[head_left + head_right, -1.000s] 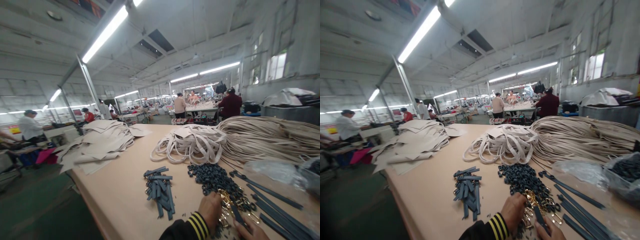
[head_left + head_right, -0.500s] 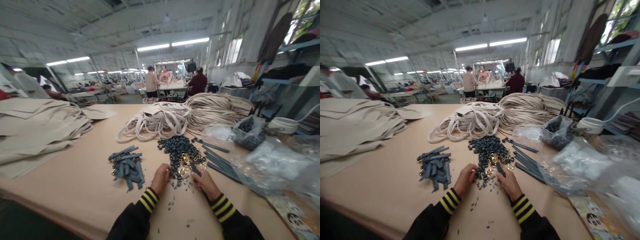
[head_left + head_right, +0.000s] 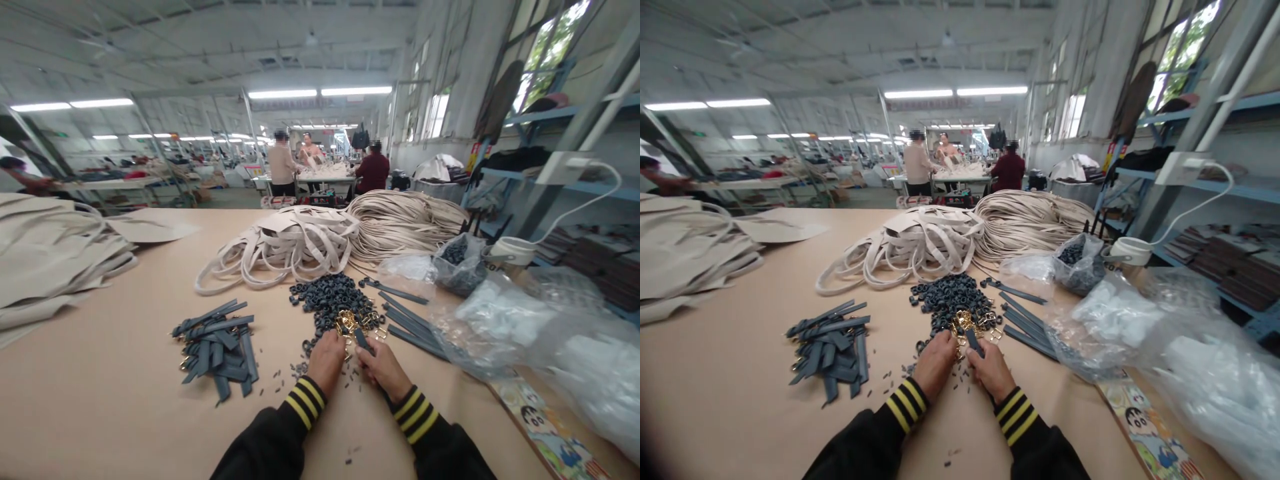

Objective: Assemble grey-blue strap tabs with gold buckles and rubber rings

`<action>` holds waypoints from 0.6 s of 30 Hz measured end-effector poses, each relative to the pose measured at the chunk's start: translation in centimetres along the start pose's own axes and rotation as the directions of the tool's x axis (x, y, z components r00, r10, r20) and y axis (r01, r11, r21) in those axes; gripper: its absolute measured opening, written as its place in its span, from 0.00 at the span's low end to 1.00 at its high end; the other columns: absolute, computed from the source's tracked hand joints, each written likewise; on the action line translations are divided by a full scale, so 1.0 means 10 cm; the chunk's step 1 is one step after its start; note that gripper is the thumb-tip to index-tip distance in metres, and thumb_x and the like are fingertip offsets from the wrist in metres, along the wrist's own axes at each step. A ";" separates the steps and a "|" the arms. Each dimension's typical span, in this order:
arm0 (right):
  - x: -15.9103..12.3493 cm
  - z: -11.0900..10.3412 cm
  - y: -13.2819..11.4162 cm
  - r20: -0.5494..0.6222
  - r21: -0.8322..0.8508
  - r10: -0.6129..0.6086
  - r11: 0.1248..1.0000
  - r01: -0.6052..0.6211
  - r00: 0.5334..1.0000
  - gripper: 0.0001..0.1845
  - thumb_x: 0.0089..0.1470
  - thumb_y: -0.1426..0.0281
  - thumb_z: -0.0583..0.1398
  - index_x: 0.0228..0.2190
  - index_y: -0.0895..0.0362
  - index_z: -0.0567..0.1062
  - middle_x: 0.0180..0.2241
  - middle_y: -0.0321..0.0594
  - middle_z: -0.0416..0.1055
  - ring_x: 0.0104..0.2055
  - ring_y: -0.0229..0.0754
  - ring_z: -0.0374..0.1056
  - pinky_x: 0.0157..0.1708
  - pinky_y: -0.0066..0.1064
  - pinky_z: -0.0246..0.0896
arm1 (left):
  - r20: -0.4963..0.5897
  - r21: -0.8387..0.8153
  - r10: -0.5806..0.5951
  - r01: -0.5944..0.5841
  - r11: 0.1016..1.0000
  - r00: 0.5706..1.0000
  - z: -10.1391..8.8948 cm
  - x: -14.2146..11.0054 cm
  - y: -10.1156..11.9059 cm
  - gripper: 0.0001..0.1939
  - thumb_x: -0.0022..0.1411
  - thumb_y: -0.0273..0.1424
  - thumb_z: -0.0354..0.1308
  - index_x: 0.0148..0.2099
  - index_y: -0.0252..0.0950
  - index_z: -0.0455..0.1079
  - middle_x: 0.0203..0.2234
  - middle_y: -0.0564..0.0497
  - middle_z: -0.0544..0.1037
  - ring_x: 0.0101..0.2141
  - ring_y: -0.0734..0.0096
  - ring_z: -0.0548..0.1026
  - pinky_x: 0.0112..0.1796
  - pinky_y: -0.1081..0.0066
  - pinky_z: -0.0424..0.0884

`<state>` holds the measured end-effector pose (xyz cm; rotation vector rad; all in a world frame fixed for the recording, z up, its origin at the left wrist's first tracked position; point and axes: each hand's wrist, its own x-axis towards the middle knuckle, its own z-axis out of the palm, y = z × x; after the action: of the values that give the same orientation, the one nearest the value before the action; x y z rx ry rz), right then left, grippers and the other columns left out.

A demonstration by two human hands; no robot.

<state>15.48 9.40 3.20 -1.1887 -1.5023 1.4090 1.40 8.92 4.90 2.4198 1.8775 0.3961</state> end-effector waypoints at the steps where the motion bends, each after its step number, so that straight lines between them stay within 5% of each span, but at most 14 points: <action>1: 0.00 0.00 -0.01 0.000 0.002 0.001 1.000 -0.001 1.000 0.12 0.50 0.61 0.53 0.25 0.57 0.61 0.16 0.28 0.59 0.11 0.29 0.50 0.10 0.22 0.45 | -0.012 -0.068 -0.016 0.015 0.998 1.000 -0.02 0.02 -0.03 0.10 0.57 0.23 0.43 0.33 0.32 0.66 0.31 0.46 0.69 0.34 0.67 0.66 0.35 0.70 0.63; 4: -0.01 0.01 -0.03 -0.006 -0.014 -0.002 1.000 0.002 1.000 0.11 0.50 0.62 0.53 0.27 0.58 0.63 0.17 0.29 0.60 0.12 0.30 0.51 0.11 0.22 0.46 | -0.004 -0.375 -0.060 0.054 0.926 0.998 -0.13 0.02 -0.11 0.10 0.57 0.28 0.46 0.30 0.33 0.68 0.26 0.49 0.71 0.29 0.71 0.67 0.31 0.73 0.62; 8: -0.04 0.00 -0.10 -0.008 -0.067 -0.093 0.993 0.093 0.996 0.12 0.48 0.64 0.56 0.31 0.60 0.68 0.21 0.33 0.64 0.19 0.33 0.57 0.18 0.24 0.53 | 0.095 -0.704 -0.112 0.146 0.695 0.989 -0.27 -0.05 -0.10 0.14 0.56 0.35 0.47 0.29 0.31 0.69 0.19 0.52 0.69 0.22 0.74 0.66 0.25 0.76 0.60; 14: -0.06 0.02 -0.17 0.116 -0.010 -0.184 0.983 0.186 0.976 0.10 0.48 0.64 0.57 0.27 0.60 0.71 0.22 0.33 0.65 0.23 0.34 0.60 0.22 0.23 0.54 | 0.202 -0.834 -0.133 0.242 0.497 0.970 -0.32 -0.16 -0.04 0.15 0.52 0.40 0.51 0.29 0.30 0.68 0.17 0.54 0.68 0.19 0.77 0.63 0.22 0.77 0.59; 18: -0.10 0.07 -0.20 0.085 0.045 -0.151 0.988 0.148 0.985 0.08 0.45 0.67 0.58 0.21 0.59 0.70 0.17 0.29 0.63 0.19 0.30 0.57 0.19 0.20 0.53 | 0.218 -0.802 -0.134 0.256 0.540 0.967 -0.31 -0.26 -0.01 0.18 0.49 0.45 0.52 0.28 0.33 0.68 0.17 0.52 0.71 0.19 0.74 0.66 0.21 0.76 0.62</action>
<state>14.87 8.30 5.23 -0.9803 -1.5838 1.3982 -0.06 6.06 7.46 1.5221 1.3826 0.8479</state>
